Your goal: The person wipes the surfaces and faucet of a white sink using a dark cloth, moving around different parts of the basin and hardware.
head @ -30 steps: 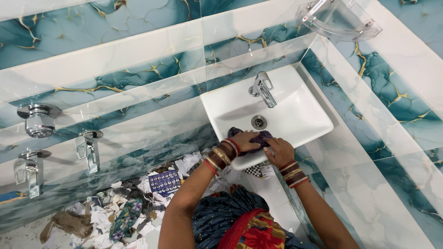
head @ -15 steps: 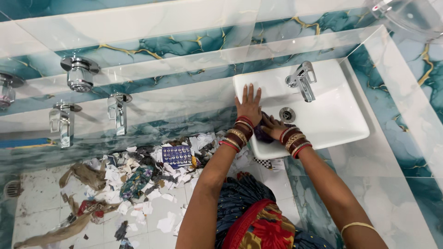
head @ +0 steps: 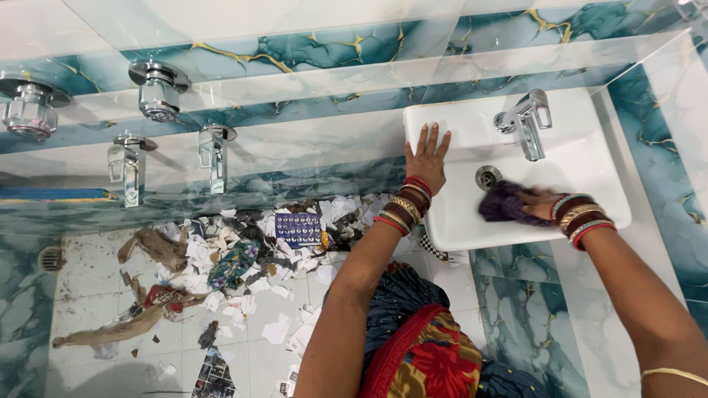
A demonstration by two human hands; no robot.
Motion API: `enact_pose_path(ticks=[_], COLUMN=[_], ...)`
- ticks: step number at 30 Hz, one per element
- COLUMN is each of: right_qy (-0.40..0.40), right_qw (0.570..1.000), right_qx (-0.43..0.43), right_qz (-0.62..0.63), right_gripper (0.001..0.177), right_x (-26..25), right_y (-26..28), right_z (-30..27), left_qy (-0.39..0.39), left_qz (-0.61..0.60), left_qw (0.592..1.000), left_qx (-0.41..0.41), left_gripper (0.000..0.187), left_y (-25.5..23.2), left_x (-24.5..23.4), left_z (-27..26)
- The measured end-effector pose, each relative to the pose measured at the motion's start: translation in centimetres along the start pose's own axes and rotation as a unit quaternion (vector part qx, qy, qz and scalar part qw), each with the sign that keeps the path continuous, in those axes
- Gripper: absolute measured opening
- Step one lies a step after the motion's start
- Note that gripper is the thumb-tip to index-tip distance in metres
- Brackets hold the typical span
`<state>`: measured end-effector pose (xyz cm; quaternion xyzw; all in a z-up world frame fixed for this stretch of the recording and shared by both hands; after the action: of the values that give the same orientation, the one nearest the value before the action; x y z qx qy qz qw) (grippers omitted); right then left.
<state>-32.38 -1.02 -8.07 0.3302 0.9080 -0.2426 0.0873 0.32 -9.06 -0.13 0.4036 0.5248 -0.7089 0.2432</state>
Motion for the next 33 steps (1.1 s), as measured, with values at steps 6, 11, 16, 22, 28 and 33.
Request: enact_pose_path(ticks=[6, 11, 16, 22, 28, 33], right_qy=[0.028, -0.026, -0.102, -0.112, -0.065, -0.064], right_qw=[0.943, 0.95, 0.95, 0.955, 0.97, 0.987], right_qx=[0.188, 0.058, 0.014, -0.049, 0.003, 0.088], right_qz=[0.275, 0.305, 0.293, 0.271, 0.236, 0.121], right_gripper=[0.096, 0.111, 0.097, 0.088, 0.084, 0.08], right_x=[-0.1, -6.5, -9.5, -6.9, -3.8, -0.8], right_y=[-1.5, 7.4, 12.9, 11.0, 2.6, -2.1], right_z=[-0.7, 1.2, 3.9, 3.1, -0.4, -2.8], left_qy=[0.015, 0.027, 0.034, 0.2, 0.227, 0.194], left_qz=[-0.003, 0.006, -0.047, -0.144, -0.135, -0.248], left_qw=[1.0, 0.999, 0.997, 0.967, 0.964, 0.946], left_qx=[-0.018, -0.019, -0.045, -0.07, 0.004, -0.079], left_gripper=[0.083, 0.085, 0.087, 0.079, 0.075, 0.076], left_y=[-0.3, -0.2, 0.7, 5.0, 5.5, 6.1], left_x=[-0.7, -0.5, 0.4, 5.6, 7.3, 5.0], left_z=[0.0, 0.1, 1.0, 4.9, 7.1, 5.2])
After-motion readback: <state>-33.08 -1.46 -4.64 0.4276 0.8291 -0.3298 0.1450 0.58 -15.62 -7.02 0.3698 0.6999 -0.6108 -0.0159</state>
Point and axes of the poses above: each hand's wrist, its own z-axis towards the middle knuckle, its own x-axis out of the palm, y = z × x, the point moved 8 cm from there along z, towards the middle knuckle, and after that the axes turned 11 degrees about -z, right-handed, at the moved point
